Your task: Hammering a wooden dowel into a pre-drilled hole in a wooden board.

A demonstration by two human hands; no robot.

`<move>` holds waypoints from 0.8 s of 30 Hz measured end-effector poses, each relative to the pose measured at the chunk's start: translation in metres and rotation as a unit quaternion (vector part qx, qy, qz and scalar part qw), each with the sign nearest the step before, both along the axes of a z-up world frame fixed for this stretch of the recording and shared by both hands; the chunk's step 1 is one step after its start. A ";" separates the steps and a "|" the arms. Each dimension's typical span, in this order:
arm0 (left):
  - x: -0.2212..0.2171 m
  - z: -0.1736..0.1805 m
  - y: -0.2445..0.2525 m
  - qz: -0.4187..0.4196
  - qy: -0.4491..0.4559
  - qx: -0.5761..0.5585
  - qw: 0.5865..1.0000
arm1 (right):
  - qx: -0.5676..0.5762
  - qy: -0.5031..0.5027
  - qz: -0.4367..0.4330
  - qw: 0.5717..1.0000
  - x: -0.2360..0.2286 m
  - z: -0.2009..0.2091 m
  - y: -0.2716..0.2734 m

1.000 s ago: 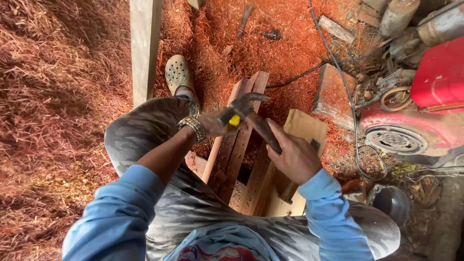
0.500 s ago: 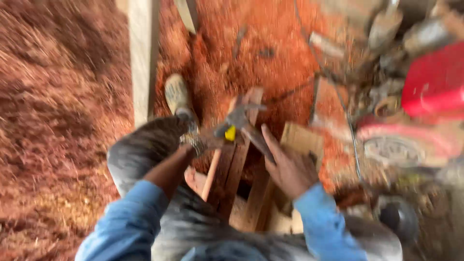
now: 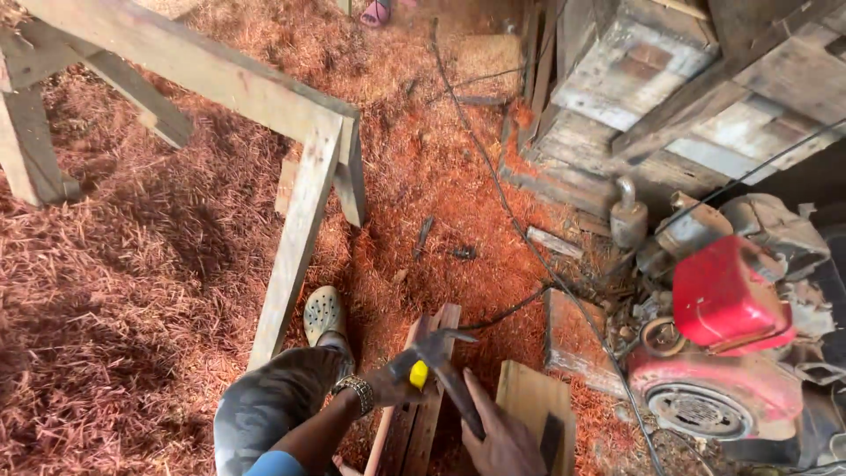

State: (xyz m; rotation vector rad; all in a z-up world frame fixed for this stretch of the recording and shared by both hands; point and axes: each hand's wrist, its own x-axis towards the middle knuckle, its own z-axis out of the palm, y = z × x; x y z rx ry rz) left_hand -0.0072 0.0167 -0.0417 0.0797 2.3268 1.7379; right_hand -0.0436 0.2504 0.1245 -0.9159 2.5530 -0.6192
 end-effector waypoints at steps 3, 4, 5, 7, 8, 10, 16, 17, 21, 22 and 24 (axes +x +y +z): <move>0.003 0.017 -0.004 0.019 -0.026 0.130 0.991 | -0.048 0.034 -0.064 0.996 -0.003 -0.069 0.016; 0.004 0.009 -0.002 0.019 -0.028 0.130 0.991 | -0.048 0.032 -0.064 0.996 0.001 -0.047 0.010; 0.001 0.001 -0.003 0.012 -0.065 0.024 0.997 | 0.046 -0.016 -0.042 0.998 0.001 -0.024 0.003; -0.005 -0.009 -0.009 0.004 -0.099 -0.087 0.991 | 0.133 -0.060 -0.022 0.989 -0.002 -0.004 -0.001; -0.008 -0.012 -0.014 0.004 -0.008 -0.069 0.998 | 0.050 -0.044 0.003 0.998 -0.004 -0.007 0.002; -0.006 -0.007 -0.011 0.004 0.081 -0.044 0.996 | -0.023 -0.030 0.035 0.999 0.002 -0.010 0.008; -0.002 0.029 -0.009 -0.017 -0.069 -0.016 0.997 | 0.145 -0.110 0.001 0.983 0.006 -0.016 -0.001; -0.001 0.016 -0.009 -0.009 -0.080 -0.011 0.997 | 0.123 -0.095 0.001 0.988 0.005 -0.018 0.001; -0.014 -0.026 -0.007 -0.070 0.033 -0.015 0.997 | 0.176 -0.146 -0.136 0.964 0.028 0.020 -0.009; -0.018 -0.020 -0.006 -0.071 0.031 -0.011 0.997 | 0.181 -0.148 -0.137 0.963 0.010 -0.054 0.009; -0.028 -0.003 -0.011 -0.043 -0.023 0.137 0.989 | -0.220 0.024 0.004 0.975 0.004 -0.188 0.084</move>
